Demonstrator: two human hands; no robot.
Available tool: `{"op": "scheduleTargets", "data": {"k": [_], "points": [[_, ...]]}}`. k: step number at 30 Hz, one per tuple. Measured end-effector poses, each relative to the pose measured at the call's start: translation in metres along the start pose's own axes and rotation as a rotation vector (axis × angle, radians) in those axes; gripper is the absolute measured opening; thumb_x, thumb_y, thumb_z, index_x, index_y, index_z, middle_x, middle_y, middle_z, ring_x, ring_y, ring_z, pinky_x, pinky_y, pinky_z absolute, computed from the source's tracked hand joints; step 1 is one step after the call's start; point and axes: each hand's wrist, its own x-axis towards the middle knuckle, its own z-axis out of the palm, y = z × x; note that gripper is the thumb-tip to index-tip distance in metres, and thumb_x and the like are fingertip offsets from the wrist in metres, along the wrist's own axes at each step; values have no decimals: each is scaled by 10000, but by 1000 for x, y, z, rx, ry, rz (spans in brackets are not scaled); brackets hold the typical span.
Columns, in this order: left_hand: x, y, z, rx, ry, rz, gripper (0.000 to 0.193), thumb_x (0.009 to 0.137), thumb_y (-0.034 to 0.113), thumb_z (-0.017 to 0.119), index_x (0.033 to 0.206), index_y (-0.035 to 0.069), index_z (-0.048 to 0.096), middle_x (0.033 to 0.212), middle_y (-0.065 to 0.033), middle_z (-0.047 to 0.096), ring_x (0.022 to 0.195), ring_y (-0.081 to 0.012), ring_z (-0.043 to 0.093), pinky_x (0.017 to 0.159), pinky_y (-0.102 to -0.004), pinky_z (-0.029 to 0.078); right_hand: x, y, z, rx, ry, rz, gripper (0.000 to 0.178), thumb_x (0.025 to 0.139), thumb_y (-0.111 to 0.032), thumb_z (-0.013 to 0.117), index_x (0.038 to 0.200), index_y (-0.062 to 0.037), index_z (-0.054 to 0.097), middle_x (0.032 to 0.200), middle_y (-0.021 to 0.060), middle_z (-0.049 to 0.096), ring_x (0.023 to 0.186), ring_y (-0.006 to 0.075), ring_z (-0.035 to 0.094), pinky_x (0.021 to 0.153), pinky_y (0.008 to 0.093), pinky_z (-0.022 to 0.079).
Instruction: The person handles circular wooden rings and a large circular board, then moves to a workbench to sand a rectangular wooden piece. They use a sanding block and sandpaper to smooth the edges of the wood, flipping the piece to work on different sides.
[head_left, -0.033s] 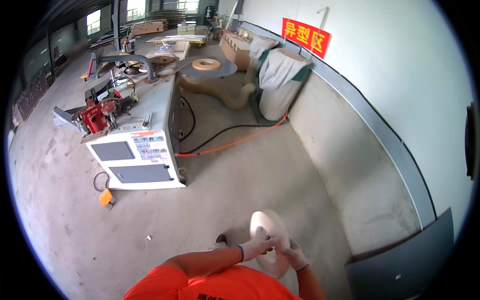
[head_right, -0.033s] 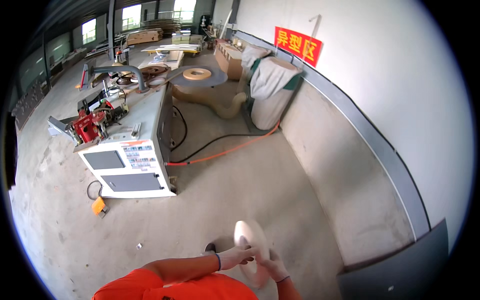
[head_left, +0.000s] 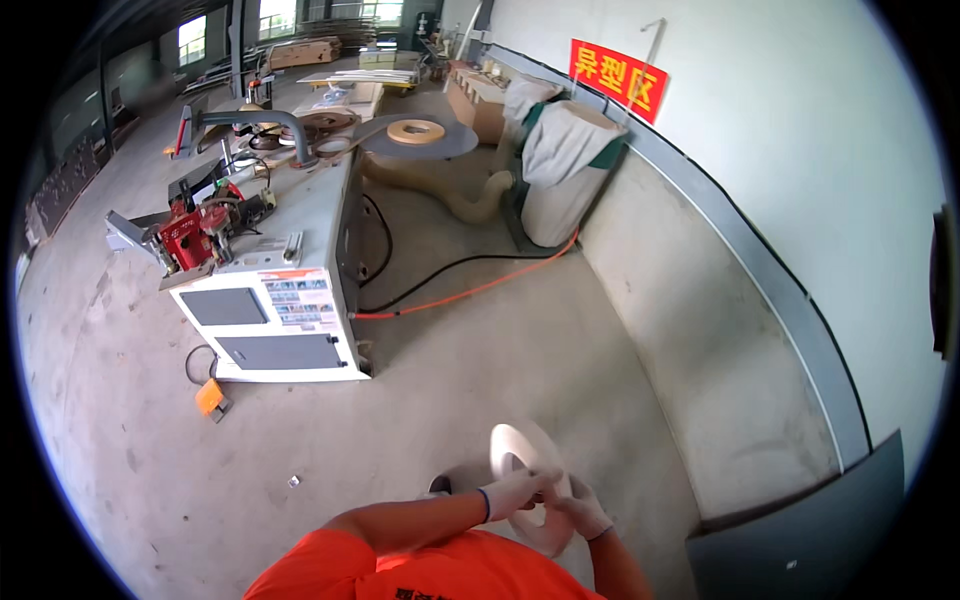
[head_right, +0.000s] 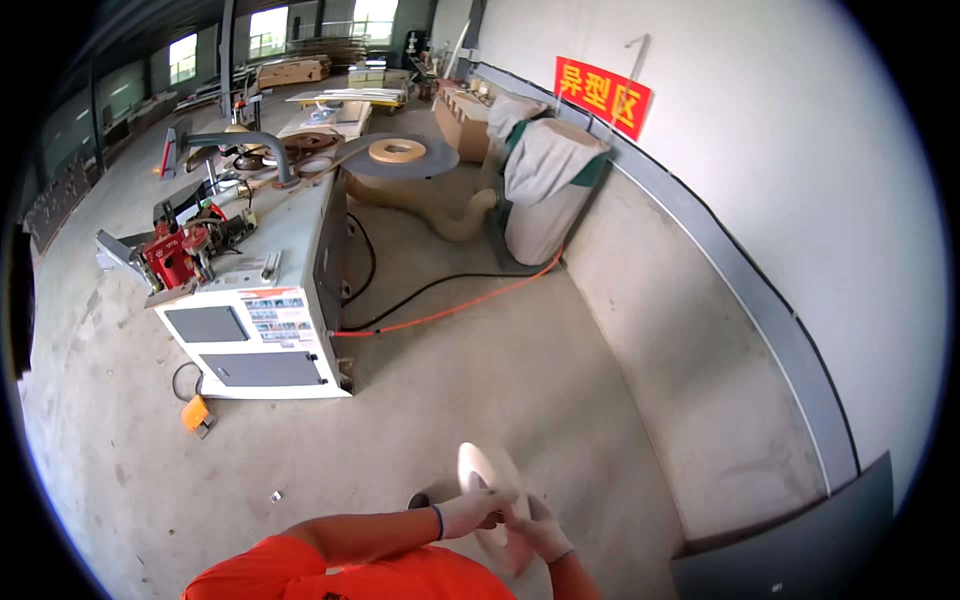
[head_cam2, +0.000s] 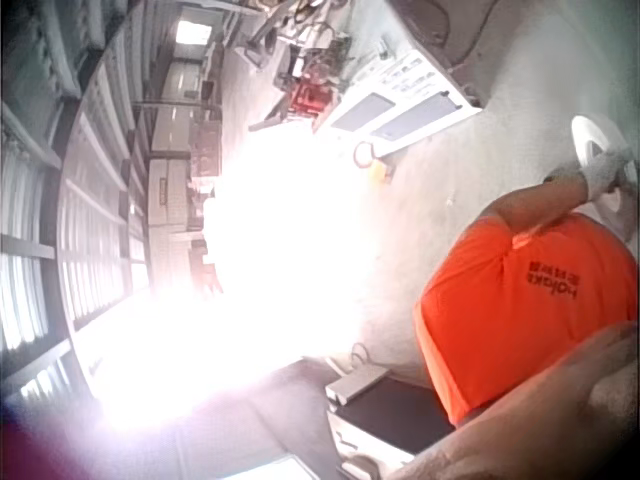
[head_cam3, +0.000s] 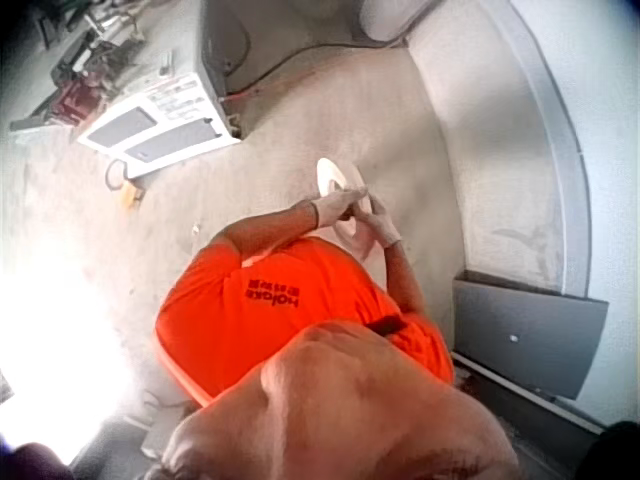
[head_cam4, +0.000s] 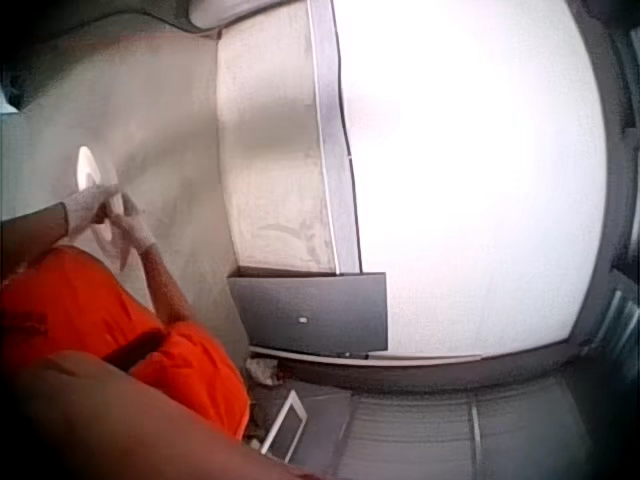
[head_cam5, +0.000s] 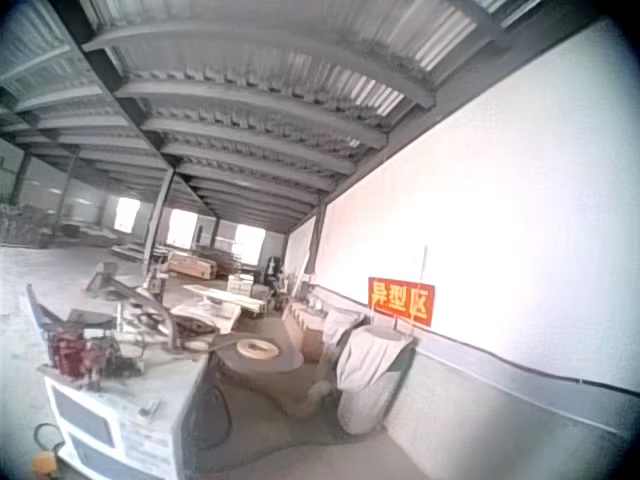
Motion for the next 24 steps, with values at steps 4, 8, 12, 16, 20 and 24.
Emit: {"op": "scheduleTargets", "data": {"k": [4, 8, 12, 16, 20, 24], "points": [[60, 94, -87, -211, 208, 15, 549, 1041, 571, 611, 1049, 35, 729, 831, -54, 620, 800, -161, 550, 755, -340, 462, 142, -120, 43, -438, -100, 81, 856, 835, -344, 847, 1550, -7, 520, 1401, 172, 688, 1305, 262, 651, 1089, 407, 520], [96, 200, -158, -419, 258, 54, 516, 1034, 536, 656, 1076, 23, 691, 953, -72, 671, 883, -221, 659, 808, -376, 550, 265, -173, 65, -540, -123, 116, 821, 819, -340, 849, 1516, -30, 547, 1363, 178, 704, 1264, 298, 673, 1062, 413, 538], [201, 254, -270, -495, 324, 87, 485, 1051, 474, 653, 1176, 7, 683, 1079, -84, 702, 979, -225, 696, 860, -386, 577, 405, -216, 73, -615, -119, 114, 833, 800, -360, 855, 1504, -30, 557, 1313, 186, 732, 1199, 314, 715, 1032, 419, 558], [277, 338, -372, -439, 250, 242, 425, 1042, 393, 680, 1234, 14, 685, 1142, -99, 715, 1008, -240, 705, 864, -400, 585, 559, -270, 57, -690, -192, 37, 794, 806, -378, 846, 1472, -33, 586, 1304, 195, 740, 1206, 322, 723, 1027, 411, 562], [328, 444, -472, -291, 425, 328, 395, 1018, 345, 702, 1264, 36, 688, 1120, -118, 722, 1019, -261, 710, 878, -416, 599, 709, -348, 73, -848, -271, 3, 747, 837, -393, 832, 1455, -42, 599, 1315, 200, 740, 1231, 322, 719, 1032, 411, 560], [297, 602, -518, -689, 536, 170, 339, 963, 277, 764, 1150, -2, 719, 1061, -153, 723, 975, -294, 721, 869, -441, 617, 813, -418, 97, -733, -373, -90, 836, 869, -451, 832, 1528, -47, 512, 1340, 177, 729, 1240, 319, 713, 1077, 411, 538]]}}
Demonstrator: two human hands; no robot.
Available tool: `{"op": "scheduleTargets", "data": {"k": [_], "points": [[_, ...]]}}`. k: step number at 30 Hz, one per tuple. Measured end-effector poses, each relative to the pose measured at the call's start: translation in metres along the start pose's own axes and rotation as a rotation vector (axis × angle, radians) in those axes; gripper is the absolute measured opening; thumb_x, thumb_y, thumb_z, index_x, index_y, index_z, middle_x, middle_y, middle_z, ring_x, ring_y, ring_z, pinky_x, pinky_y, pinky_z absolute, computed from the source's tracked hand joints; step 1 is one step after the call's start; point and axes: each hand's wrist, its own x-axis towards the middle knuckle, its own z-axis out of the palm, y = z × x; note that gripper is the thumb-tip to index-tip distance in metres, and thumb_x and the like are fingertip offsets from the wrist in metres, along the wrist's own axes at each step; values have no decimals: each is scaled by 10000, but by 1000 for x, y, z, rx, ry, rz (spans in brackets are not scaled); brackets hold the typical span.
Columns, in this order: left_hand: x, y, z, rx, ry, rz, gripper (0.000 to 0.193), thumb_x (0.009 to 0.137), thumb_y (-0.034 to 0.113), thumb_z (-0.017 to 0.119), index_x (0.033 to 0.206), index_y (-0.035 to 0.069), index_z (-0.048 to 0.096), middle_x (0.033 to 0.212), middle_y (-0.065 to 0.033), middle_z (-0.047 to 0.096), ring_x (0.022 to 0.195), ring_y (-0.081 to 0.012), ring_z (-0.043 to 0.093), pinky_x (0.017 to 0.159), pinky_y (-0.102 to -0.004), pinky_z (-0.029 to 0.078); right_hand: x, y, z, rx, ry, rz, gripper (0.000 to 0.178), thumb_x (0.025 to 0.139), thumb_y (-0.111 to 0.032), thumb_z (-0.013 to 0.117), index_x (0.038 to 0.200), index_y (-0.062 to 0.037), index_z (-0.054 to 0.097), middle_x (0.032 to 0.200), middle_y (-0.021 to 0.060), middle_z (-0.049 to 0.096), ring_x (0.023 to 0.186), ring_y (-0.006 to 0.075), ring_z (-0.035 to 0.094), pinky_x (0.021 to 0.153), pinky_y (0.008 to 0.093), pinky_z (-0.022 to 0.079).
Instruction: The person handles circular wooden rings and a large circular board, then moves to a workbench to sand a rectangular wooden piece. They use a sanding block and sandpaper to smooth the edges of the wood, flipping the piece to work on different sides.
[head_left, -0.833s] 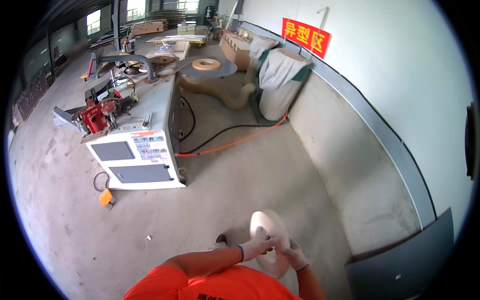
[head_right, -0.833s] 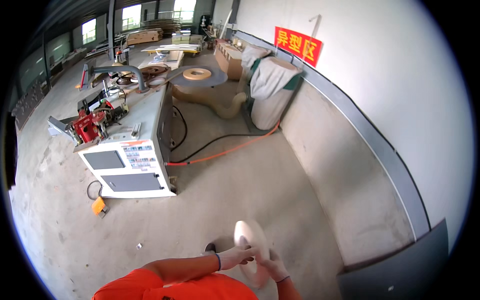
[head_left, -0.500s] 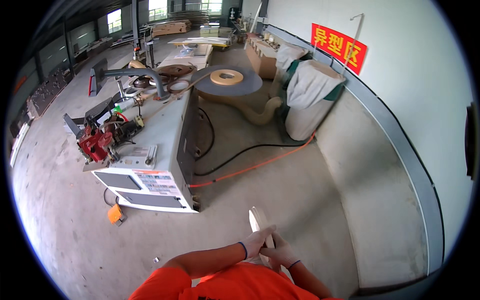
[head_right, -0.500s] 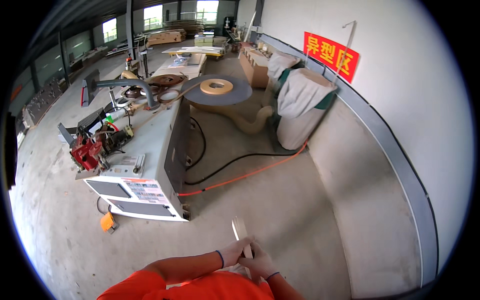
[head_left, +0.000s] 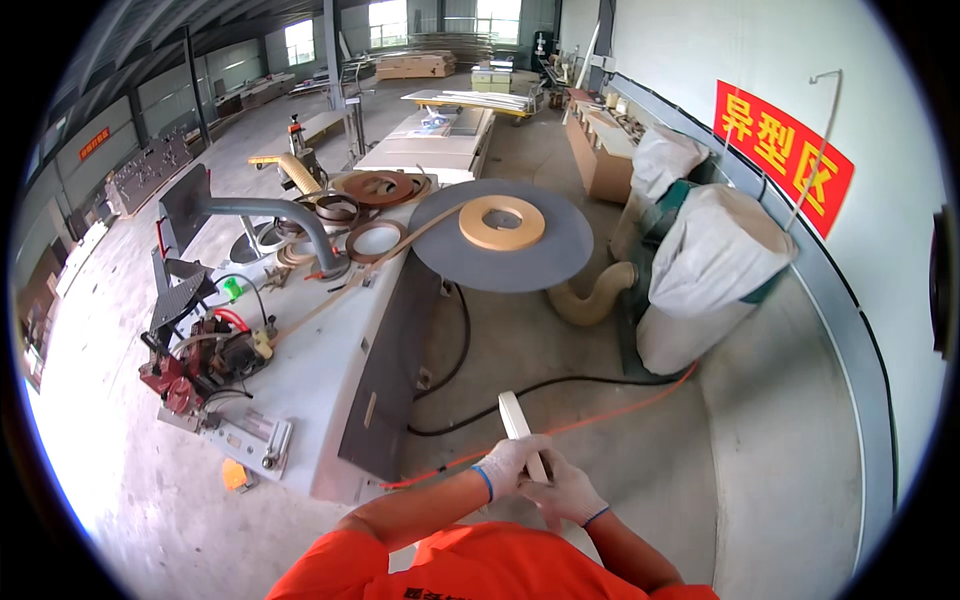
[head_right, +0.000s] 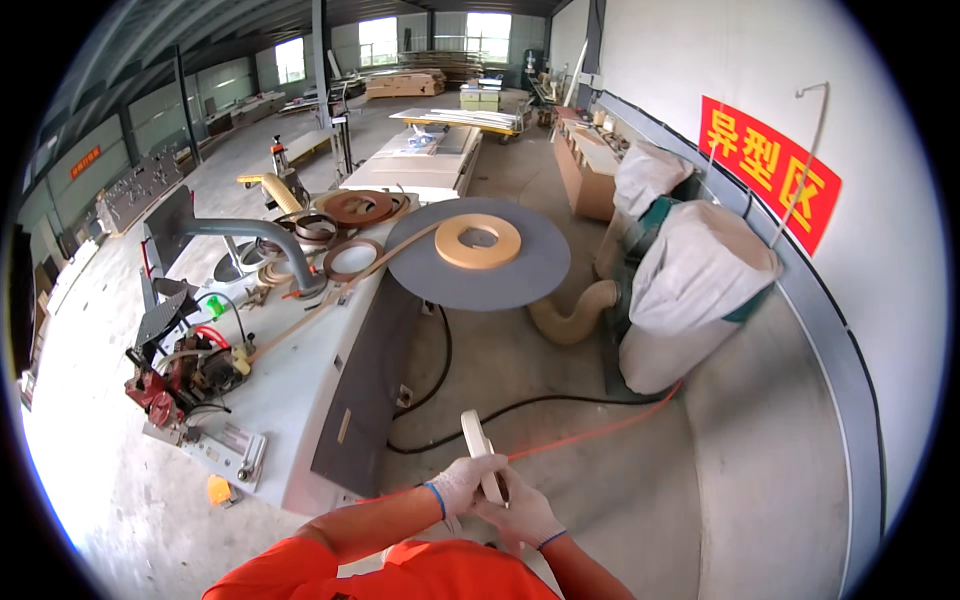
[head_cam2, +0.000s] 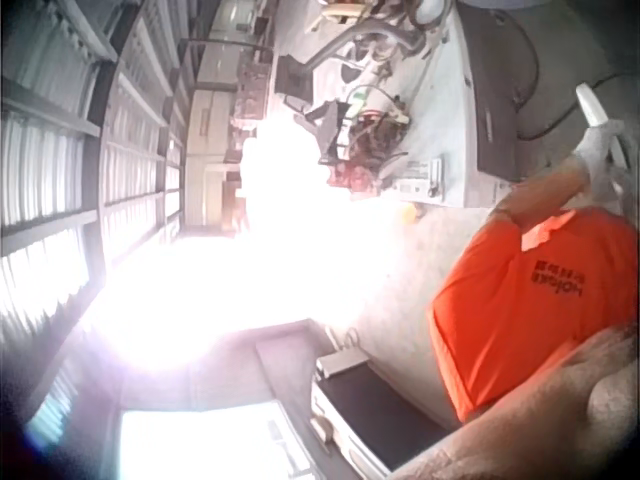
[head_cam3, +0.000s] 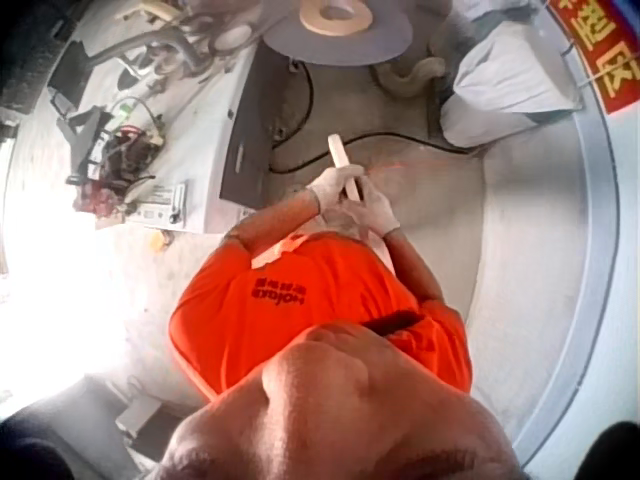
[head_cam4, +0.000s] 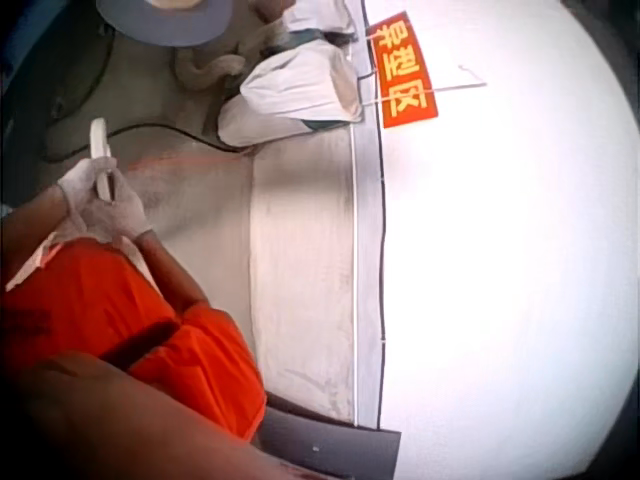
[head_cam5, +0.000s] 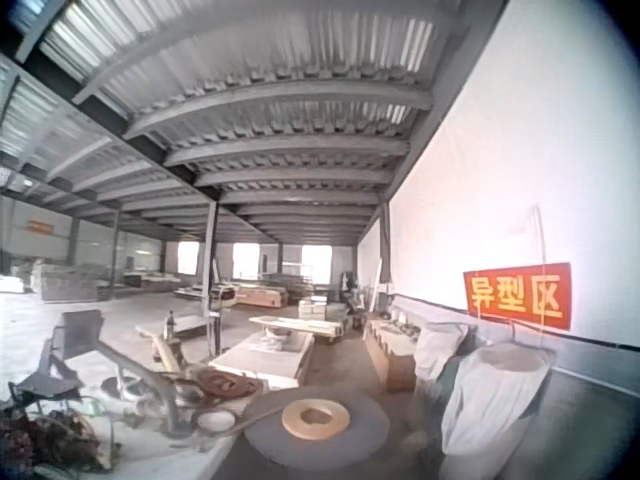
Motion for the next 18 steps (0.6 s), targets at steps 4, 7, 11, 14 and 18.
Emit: {"op": "scheduleTargets", "data": {"k": [4, 7, 11, 14, 18], "points": [[67, 140, -17, 27, -10, 240, 315, 966, 207, 767, 1166, -15, 668, 1042, -159, 713, 954, -305, 721, 861, -461, 616, 97, 13, -32, 123, 273, -228, 799, 906, -263, 848, 1557, 28, 488, 1324, 143, 732, 1241, 280, 702, 1067, 411, 550], [111, 264, -38, -86, -34, 377, 381, 976, 125, 711, 1286, -54, 579, 1104, -201, 681, 993, -364, 707, 921, -522, 610, 162, 57, -60, 197, 269, -47, 723, 904, -264, 853, 1500, 28, 568, 1291, 142, 743, 1191, 265, 713, 1025, 381, 569], [135, 443, -70, -127, -80, 692, 316, 956, 116, 717, 1212, -37, 613, 1029, -168, 697, 935, -329, 720, 878, -483, 616, 213, 60, -73, 459, 511, 177, 575, 911, -185, 832, 1380, 90, 643, 1201, 156, 771, 1118, 222, 731, 972, 357, 585], [172, 569, -101, -194, -100, 871, 377, 946, 120, 716, 1250, -62, 586, 1041, -178, 694, 973, -347, 719, 921, -496, 609, 243, 57, -88, 364, 562, 267, 600, 914, -190, 829, 1396, 106, 631, 1195, 168, 781, 1095, 229, 745, 948, 359, 600], [235, 728, -168, -244, -137, 1079, 445, 933, 185, 735, 1278, -49, 578, 1100, -199, 696, 1069, -370, 704, 984, -537, 586, 287, 45, -110, 248, 432, 316, 584, 1004, -257, 790, 1461, 63, 614, 1394, 197, 700, 1274, 275, 664, 1101, 411, 532]]}}
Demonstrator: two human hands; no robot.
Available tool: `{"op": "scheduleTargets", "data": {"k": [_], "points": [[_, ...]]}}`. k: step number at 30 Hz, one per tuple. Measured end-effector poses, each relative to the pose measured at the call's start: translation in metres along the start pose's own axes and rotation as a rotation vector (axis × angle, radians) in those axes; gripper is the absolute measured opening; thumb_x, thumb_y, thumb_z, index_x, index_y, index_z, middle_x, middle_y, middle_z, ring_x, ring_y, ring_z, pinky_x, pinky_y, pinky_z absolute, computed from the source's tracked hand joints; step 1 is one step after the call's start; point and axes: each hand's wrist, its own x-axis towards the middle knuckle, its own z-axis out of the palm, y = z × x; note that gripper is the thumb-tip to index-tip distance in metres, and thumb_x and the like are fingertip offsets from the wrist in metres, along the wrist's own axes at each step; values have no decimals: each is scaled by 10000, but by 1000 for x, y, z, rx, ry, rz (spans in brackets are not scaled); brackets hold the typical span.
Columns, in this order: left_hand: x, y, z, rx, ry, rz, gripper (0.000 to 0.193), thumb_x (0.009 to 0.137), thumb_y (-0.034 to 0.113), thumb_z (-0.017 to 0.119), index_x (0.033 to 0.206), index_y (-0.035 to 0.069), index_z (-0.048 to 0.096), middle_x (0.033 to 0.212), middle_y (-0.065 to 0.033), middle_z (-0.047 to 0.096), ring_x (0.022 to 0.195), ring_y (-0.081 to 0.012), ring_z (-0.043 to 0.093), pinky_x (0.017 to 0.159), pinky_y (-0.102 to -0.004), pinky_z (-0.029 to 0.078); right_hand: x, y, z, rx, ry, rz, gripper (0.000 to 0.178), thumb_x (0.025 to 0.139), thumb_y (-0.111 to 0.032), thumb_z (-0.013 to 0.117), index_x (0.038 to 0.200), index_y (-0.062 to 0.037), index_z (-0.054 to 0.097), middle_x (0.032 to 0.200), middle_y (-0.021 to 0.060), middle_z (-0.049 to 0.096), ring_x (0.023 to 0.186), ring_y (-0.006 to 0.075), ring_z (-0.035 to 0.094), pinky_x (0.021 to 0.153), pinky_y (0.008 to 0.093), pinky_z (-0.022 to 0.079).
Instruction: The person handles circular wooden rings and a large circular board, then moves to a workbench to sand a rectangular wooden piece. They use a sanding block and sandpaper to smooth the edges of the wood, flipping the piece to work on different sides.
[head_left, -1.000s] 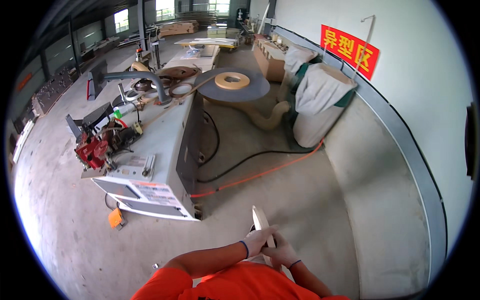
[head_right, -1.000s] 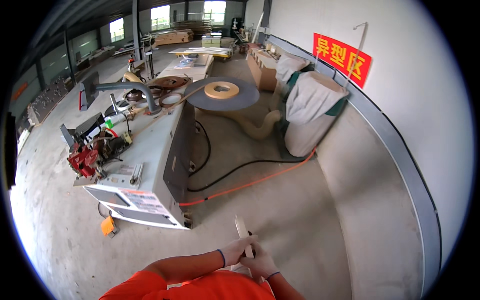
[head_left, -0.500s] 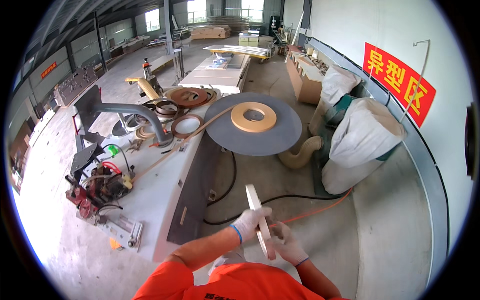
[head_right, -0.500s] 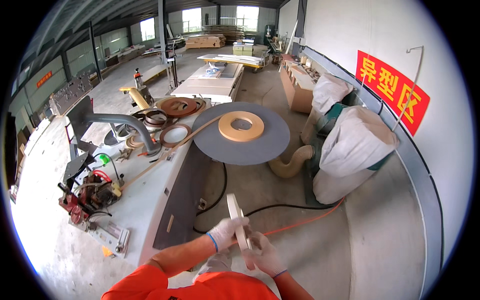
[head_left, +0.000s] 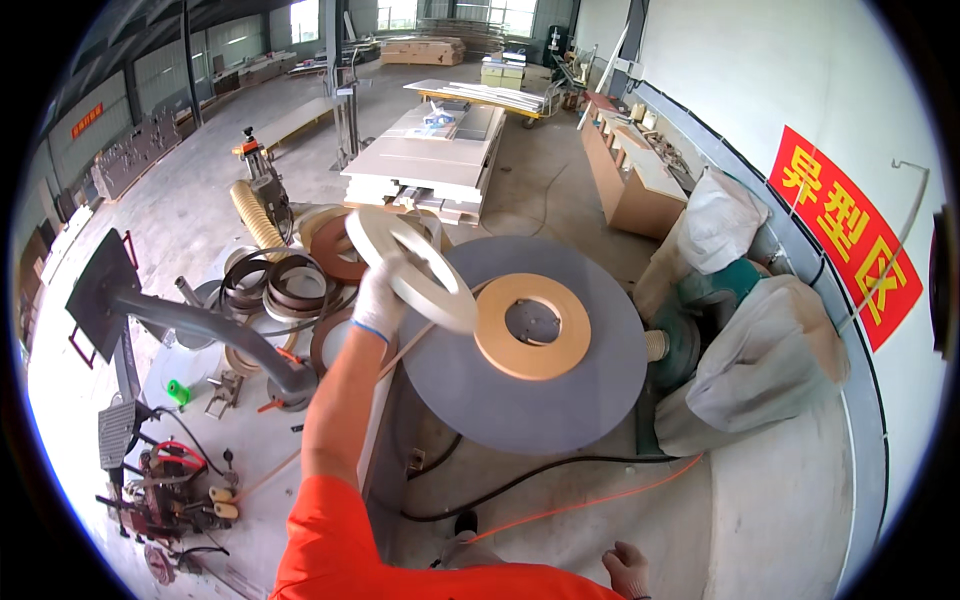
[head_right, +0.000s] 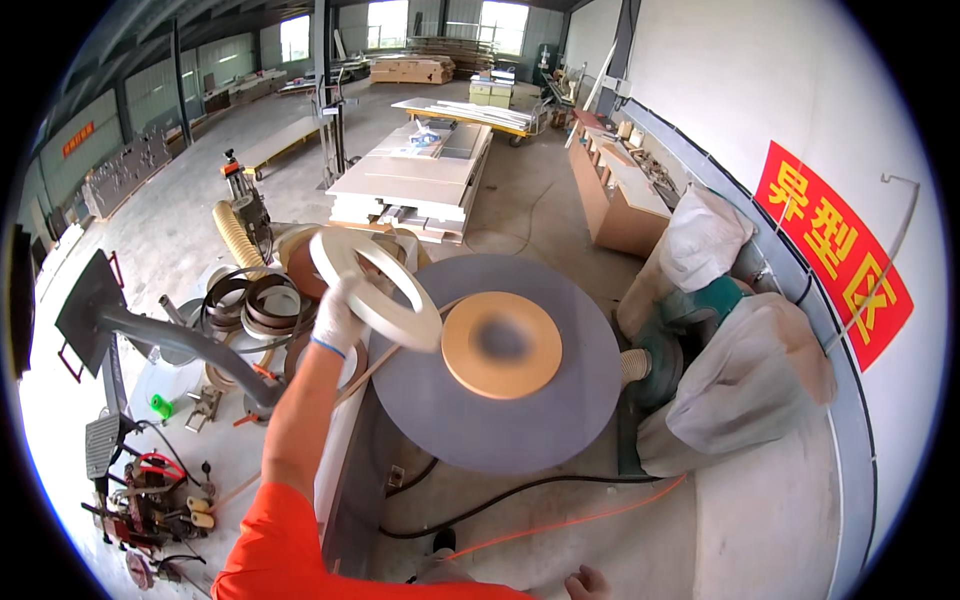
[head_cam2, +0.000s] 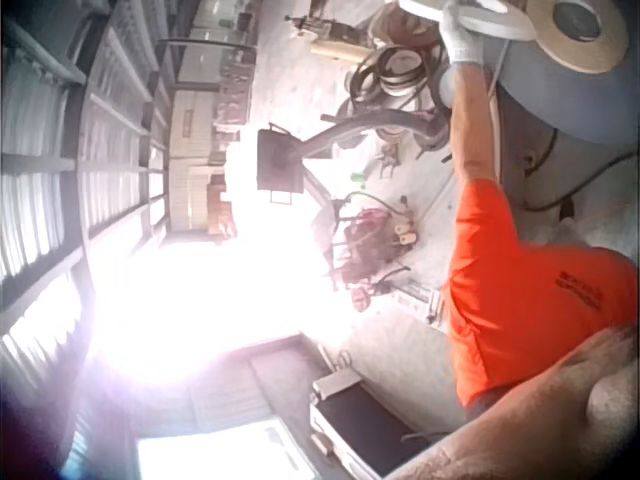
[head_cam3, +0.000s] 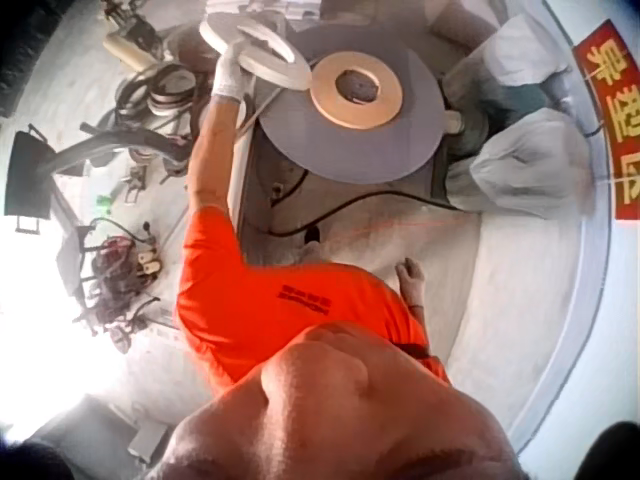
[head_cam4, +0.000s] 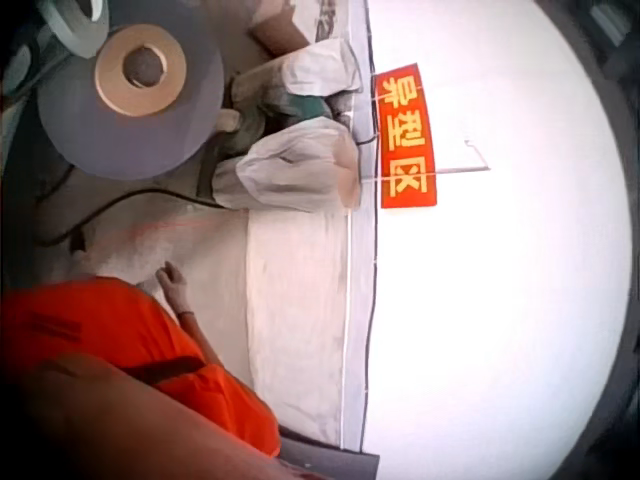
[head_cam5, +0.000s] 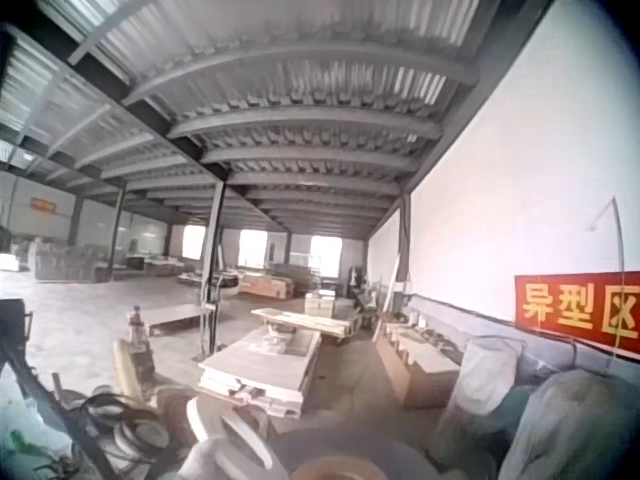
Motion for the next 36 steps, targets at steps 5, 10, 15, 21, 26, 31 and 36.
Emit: {"op": "scheduleTargets", "data": {"k": [5, 10, 15, 21, 26, 31, 36], "points": [[151, 21, -197, -160, 95, 107, 431, 1011, 250, 634, 1369, 14, 594, 1305, -192, 674, 1214, -380, 657, 1085, -568, 528, 60, -28, 3, -169, -72, 6, 606, 993, -286, 794, 1462, 54, 616, 1337, 195, 725, 1214, 267, 692, 1065, 399, 556], [157, -46, -311, -202, 513, 119, 443, 1052, 270, 599, 1439, 55, 597, 1389, -159, 666, 1297, -344, 639, 1086, -530, 553, 92, -19, -15, -210, -105, 138, 637, 972, -325, 813, 1469, 26, 625, 1301, 201, 742, 1187, 272, 708, 1036, 387, 572], [156, -26, -374, 125, 648, 81, 419, 1030, 210, 664, 1420, 64, 614, 1376, -118, 678, 1236, -312, 681, 974, -494, 625, 131, -34, -37, -282, -158, 178, 675, 898, -249, 842, 1414, 123, 617, 1142, 176, 796, 1031, 242, 766, 900, 361, 620], [146, -67, -353, 414, 685, 8, 296, 1095, 236, 575, 1273, 51, 723, 1216, -90, 757, 1082, -247, 715, 992, -469, 604, 162, 30, -94, -380, -128, 237, 735, 898, -379, 821, 1463, 43, 615, 1277, 201, 762, 1158, 275, 744, 1017, 388, 579], [76, -62, -291, 410, 814, 126, 437, 1046, 404, 714, 1155, -13, 788, 1085, -108, 772, 894, -274, 721, 918, -447, 615, 205, 28, -151, -478, -181, 251, 741, 907, -452, 735, 1463, 26, 625, 1289, 226, 756, 1206, 369, 724, 1051, 436, 568], [14, -212, -69, 941, 849, 321, 507, 1012, 298, 745, 1364, -58, 665, 1320, -160, 694, 1145, -258, 673, 1019, -390, 547, 259, 86, -262, -403, -134, 321, 725, 902, -424, 736, 1455, 33, 629, 1278, 236, 757, 1199, 381, 724, 1042, 433, 571], [-37, -353, 252, 772, 334, 300, 343, 1069, 229, 665, 1260, -55, 675, 1230, -145, 692, 1123, -246, 672, 1033, -406, 544, 295, 155, -365, -261, 30, 310, 688, 899, -397, 752, 1412, 52, 658, 1284, 244, 757, 1197, 377, 728, 1045, 425, 572]]}}
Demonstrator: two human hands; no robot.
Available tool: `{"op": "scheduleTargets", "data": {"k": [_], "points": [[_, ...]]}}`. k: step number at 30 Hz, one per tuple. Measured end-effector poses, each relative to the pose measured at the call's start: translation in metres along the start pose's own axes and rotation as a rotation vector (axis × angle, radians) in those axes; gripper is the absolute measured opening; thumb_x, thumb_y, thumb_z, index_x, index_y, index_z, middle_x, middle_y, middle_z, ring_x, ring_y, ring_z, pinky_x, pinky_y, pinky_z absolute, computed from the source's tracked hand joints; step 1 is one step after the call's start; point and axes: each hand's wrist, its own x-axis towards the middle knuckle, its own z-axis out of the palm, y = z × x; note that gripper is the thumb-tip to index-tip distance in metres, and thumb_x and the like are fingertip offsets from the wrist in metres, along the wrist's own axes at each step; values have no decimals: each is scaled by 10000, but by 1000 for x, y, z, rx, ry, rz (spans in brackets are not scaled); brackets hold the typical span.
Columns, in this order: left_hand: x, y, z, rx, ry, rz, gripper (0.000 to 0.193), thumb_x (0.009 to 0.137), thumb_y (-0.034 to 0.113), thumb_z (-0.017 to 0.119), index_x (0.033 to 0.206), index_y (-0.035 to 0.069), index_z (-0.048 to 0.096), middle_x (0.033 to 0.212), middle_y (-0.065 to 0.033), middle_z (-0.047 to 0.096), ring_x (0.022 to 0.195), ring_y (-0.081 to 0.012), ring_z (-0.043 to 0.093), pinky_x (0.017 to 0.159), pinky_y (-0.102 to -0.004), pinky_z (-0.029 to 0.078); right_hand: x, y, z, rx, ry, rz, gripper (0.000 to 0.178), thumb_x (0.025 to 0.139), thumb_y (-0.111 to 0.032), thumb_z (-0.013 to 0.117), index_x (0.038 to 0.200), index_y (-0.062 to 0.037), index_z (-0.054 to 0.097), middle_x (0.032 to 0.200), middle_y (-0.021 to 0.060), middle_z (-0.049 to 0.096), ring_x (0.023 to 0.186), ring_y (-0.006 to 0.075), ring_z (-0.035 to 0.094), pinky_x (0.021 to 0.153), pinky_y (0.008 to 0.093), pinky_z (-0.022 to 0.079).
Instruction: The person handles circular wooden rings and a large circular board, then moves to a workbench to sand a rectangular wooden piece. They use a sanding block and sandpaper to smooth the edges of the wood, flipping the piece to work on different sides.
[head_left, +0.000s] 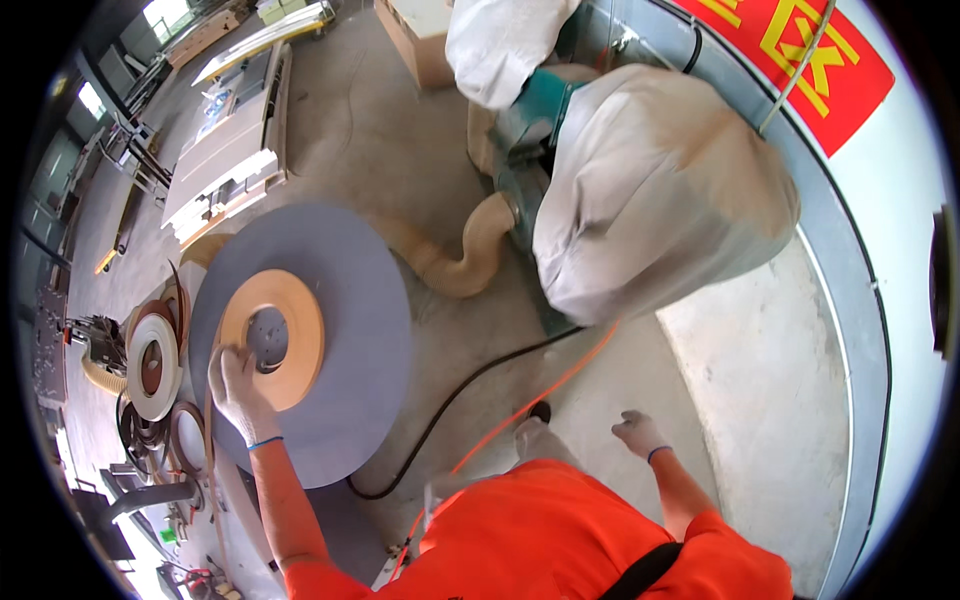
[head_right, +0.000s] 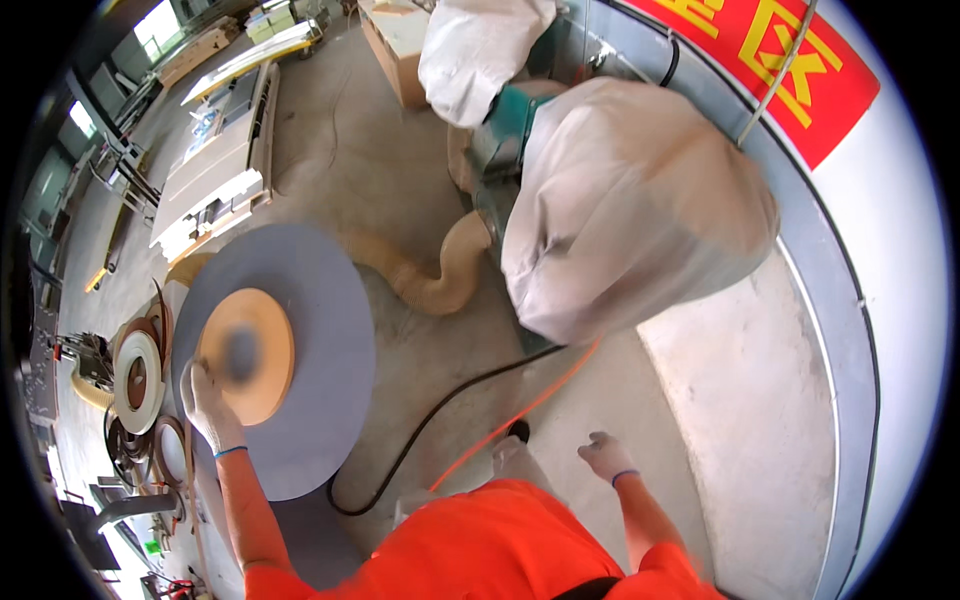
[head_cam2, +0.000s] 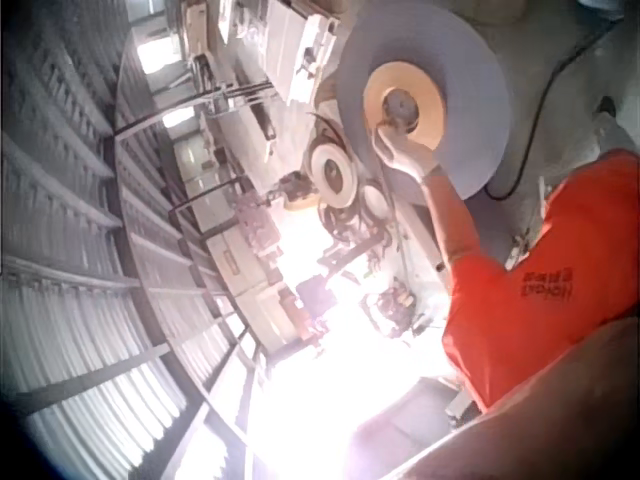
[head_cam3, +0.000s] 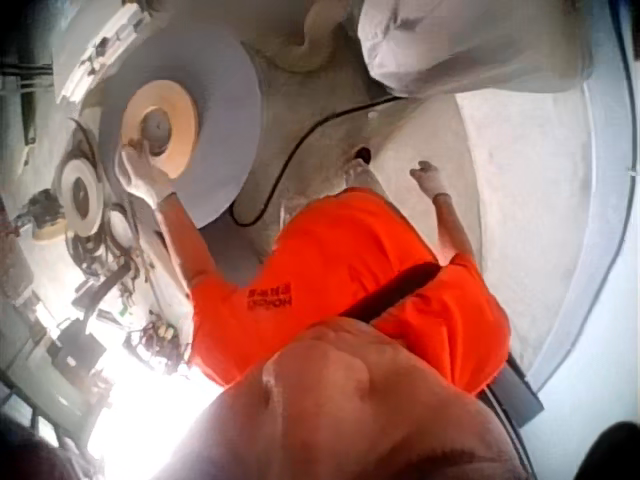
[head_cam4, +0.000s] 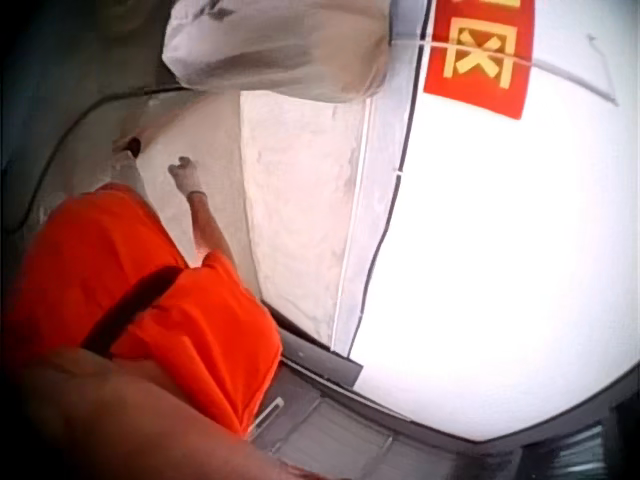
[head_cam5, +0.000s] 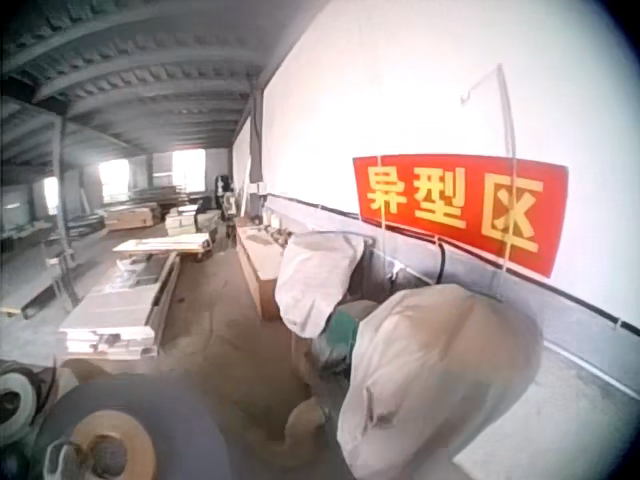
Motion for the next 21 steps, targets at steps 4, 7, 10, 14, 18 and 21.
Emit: {"op": "scheduleTargets", "data": {"k": [4, 7, 10, 14, 18, 21], "points": [[-94, 139, 141, -61, -441, 749, 193, 1063, 144, 591, 1082, -26, 681, 1074, -130, 707, 1006, -235, 691, 941, -409, 574, 40, 10, -56, 84, 15, 34, 702, 892, -432, 775, 1402, 39, 675, 1293, 235, 758, 1202, 360, 731, 1049, 425, 573], [-137, 197, 195, -389, -824, 985, 186, 1059, 141, 604, 1097, -22, 684, 1087, -131, 708, 1011, -244, 693, 940, -415, 576, 81, 4, -59, 90, 18, -63, 724, 897, -470, 779, 1411, 30, 674, 1302, 237, 756, 1210, 356, 729, 1058, 422, 571], [-156, 202, 250, -699, -1108, 948, 182, 1054, 138, 616, 1112, -19, 688, 1101, -132, 709, 1017, -254, 695, 938, -422, 577, 112, -29, -53, 199, -30, -131, 701, 934, -485, 765, 1448, -20, 665, 1368, 213, 735, 1253, 341, 713, 1079, 430, 559], [-146, 196, 293, -799, -1188, 897, 181, 1047, 134, 633, 1132, -14, 693, 1119, -133, 711, 1025, -266, 697, 937, -430, 579, 130, -137, -58, 134, -343, -280, 711, 998, -378, 748, 1525, 58, 554, 1384, 206, 715, 1269, 269, 698, 1088, 365, 544], [-102, 172, 319, -809, -1163, 898, 185, 1041, 130, 650, 1153, -10, 698, 1137, -134, 713, 1033, -278, 700, 935, -438, 580, 167, -241, -74, 39, -453, -459, 715, 981, -417, 730, 1497, 56, 586, 1381, 223, 717, 1279, 309, 695, 1092, 402, 541], [-53, 152, 334, -809, -1143, 906, 192, 1036, 128, 663, 1168, -7, 701, 1151, -135, 714, 1039, -288, 702, 934, -444, 582, 209, -303, -74, 217, -485, -404, 688, 982, -402, 739, 1484, 48, 600, 1387, 218, 716, 1298, 308, 688, 1114, 401, 527]]}}
